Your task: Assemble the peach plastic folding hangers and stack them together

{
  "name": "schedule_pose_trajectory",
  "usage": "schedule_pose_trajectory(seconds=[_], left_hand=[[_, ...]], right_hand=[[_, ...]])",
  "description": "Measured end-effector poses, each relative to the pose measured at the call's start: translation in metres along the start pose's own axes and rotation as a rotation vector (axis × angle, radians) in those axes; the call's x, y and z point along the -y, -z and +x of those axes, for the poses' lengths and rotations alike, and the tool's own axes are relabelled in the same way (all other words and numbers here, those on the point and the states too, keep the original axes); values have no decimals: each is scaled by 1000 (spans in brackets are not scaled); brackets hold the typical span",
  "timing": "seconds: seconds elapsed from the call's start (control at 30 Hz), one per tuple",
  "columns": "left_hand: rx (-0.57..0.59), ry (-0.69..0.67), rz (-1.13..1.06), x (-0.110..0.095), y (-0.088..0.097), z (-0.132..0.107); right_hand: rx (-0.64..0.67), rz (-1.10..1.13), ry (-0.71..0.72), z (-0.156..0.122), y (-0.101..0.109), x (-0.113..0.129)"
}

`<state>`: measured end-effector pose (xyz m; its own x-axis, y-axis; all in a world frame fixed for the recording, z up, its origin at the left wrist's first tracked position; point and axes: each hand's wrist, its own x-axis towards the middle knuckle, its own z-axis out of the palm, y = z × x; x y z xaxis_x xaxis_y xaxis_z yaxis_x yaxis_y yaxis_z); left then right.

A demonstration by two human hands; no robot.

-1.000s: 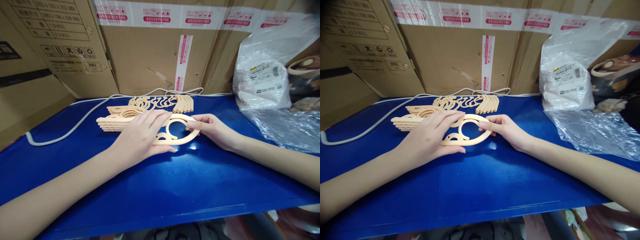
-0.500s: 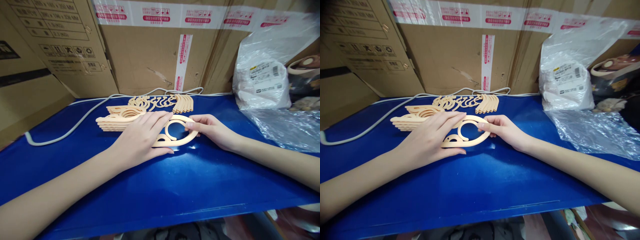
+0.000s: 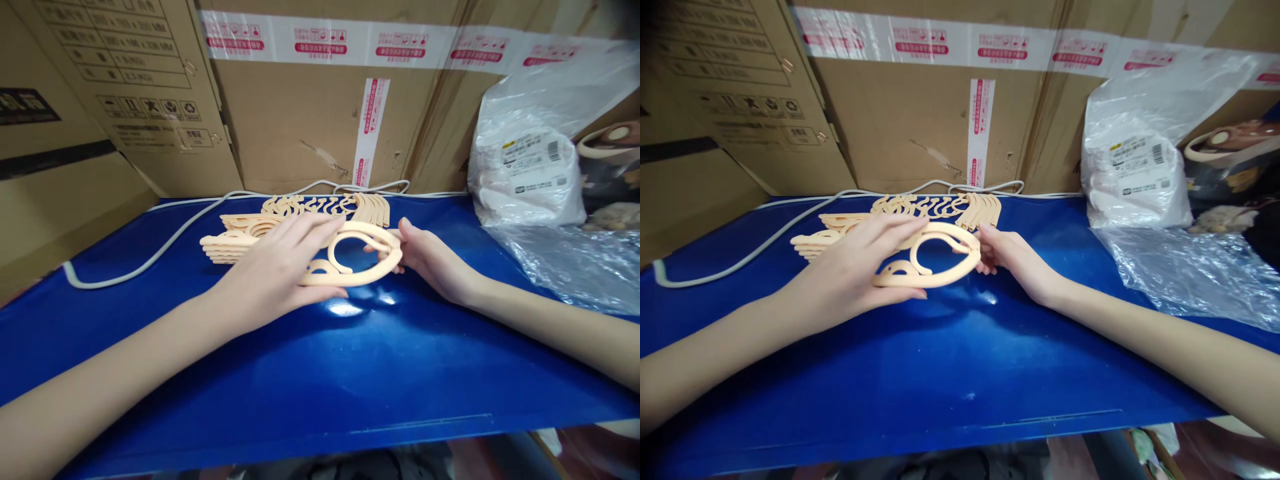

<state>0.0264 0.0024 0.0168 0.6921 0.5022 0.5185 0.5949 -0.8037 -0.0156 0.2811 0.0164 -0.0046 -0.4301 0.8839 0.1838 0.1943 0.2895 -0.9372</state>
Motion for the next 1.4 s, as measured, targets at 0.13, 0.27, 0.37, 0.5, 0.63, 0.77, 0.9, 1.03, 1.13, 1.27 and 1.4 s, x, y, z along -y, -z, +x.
schedule_pose_trajectory(seconds=[0.13, 0.27, 0.37, 0.5, 0.63, 0.77, 0.9, 1.03, 1.13, 1.27, 1.4], left_hand=[[-47, 127, -187, 19, 40, 2], [101, 296, -140, 52, 71, -4], [191, 356, -73, 76, 79, -11], [281, 408, -30, 97, 77, -18], [357, 416, -21, 106, 72, -20], [400, 415, -15, 109, 69, -20], [387, 390, -33, 110, 64, -20], [384, 365, -57, 113, 60, -21], [378, 342, -42, 115, 57, -23], [361, 285, -28, 119, 54, -24], [362, 274, -25, 121, 53, -22]], right_hand=[[37, -323, 181, 1, 5, 5], [209, -743, 361, 1, 8, 5], [286, -899, 394, 2, 8, 0], [302, -952, 376, 3, 8, -5], [320, -978, 373, 3, 9, -6], [315, -986, 377, 2, 11, -6], [312, -995, 385, 2, 12, -7], [309, -986, 391, 2, 13, -8], [305, -970, 397, 2, 14, -9], [303, -958, 397, 1, 14, -9], [305, -972, 392, 1, 15, -9]])
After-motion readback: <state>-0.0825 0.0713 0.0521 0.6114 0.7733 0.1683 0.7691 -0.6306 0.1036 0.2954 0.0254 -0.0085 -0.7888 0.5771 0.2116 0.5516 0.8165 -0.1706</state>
